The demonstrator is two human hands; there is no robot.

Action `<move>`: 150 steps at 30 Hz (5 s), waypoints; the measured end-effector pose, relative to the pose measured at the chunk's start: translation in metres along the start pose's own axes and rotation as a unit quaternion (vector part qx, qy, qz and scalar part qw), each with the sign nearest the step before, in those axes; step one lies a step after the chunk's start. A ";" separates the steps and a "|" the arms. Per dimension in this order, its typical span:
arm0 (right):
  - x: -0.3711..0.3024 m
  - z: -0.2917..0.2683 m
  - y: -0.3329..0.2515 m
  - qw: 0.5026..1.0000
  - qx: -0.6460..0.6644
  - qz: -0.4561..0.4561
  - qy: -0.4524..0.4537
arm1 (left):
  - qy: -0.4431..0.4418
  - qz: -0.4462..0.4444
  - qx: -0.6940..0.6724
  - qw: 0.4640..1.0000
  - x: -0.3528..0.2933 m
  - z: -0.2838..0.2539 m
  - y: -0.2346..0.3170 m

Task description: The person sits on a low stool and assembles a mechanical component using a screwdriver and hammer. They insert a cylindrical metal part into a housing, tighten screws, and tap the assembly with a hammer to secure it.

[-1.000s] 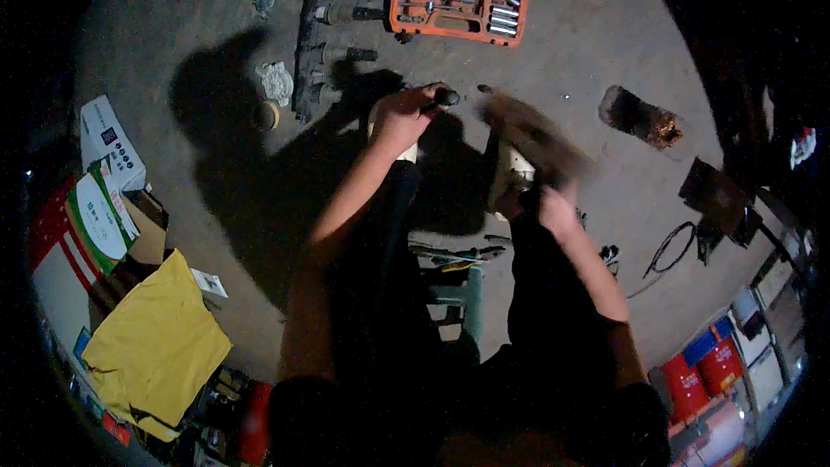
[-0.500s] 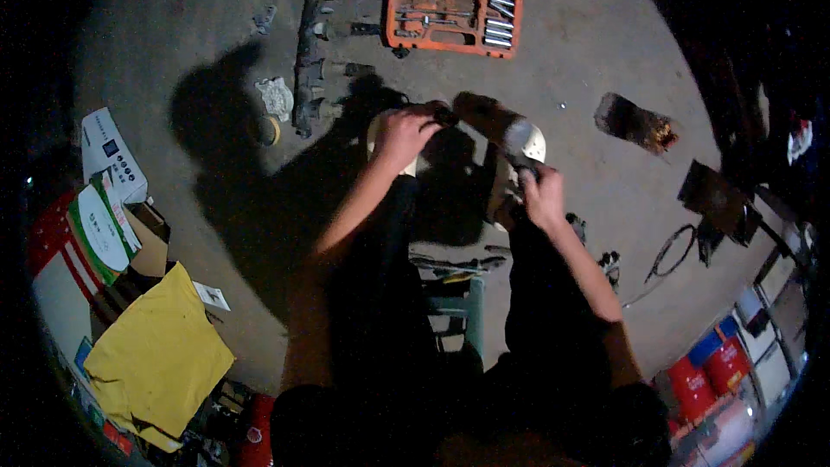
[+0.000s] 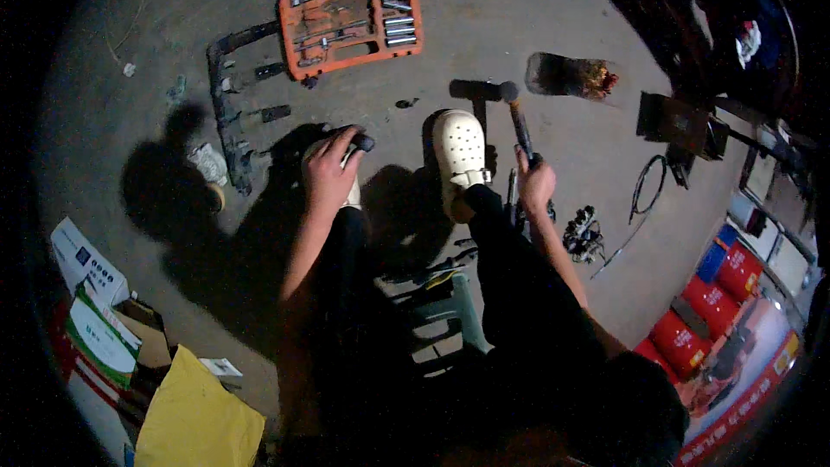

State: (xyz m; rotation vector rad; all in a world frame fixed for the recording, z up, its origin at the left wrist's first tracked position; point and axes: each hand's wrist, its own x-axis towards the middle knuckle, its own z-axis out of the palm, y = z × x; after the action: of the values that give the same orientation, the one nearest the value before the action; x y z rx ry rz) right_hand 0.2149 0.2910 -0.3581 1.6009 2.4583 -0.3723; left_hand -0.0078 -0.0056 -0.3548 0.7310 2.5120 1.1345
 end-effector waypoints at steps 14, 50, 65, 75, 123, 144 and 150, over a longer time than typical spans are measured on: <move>0.015 0.044 0.052 0.976 -0.130 -0.159 -0.072 | -0.043 -0.097 0.045 0.993 -0.004 -0.002 0.001; -0.051 0.047 -0.211 0.760 -0.028 -0.442 -0.475 | -0.136 -0.451 -0.445 0.762 -0.026 -0.018 -0.019; -0.057 0.035 -0.191 0.777 0.066 -0.420 -0.465 | -0.121 -0.565 -0.619 0.532 -0.037 0.025 -0.012; -0.116 0.041 -0.203 0.837 0.268 -0.073 -0.472 | -0.093 -0.589 -0.564 0.571 -0.034 0.013 -0.009; -0.060 0.050 -0.194 0.800 0.122 -0.390 -0.439 | -0.134 -0.585 -0.568 0.562 -0.030 0.015 -0.021; -0.009 -0.043 -0.139 0.801 0.269 -0.158 -0.511 | 0.017 -0.072 -0.003 0.997 -0.011 -0.017 0.026; 0.009 -0.013 0.011 0.889 0.378 0.062 -0.250 | 0.095 -0.107 -0.001 0.990 -0.002 -0.029 0.010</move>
State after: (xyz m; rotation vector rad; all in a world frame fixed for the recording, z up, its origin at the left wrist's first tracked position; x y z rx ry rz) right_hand 0.2217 0.3068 -0.3494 1.5872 1.8766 -1.6433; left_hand -0.0161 -0.0188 -0.3281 0.3535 2.6663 1.1783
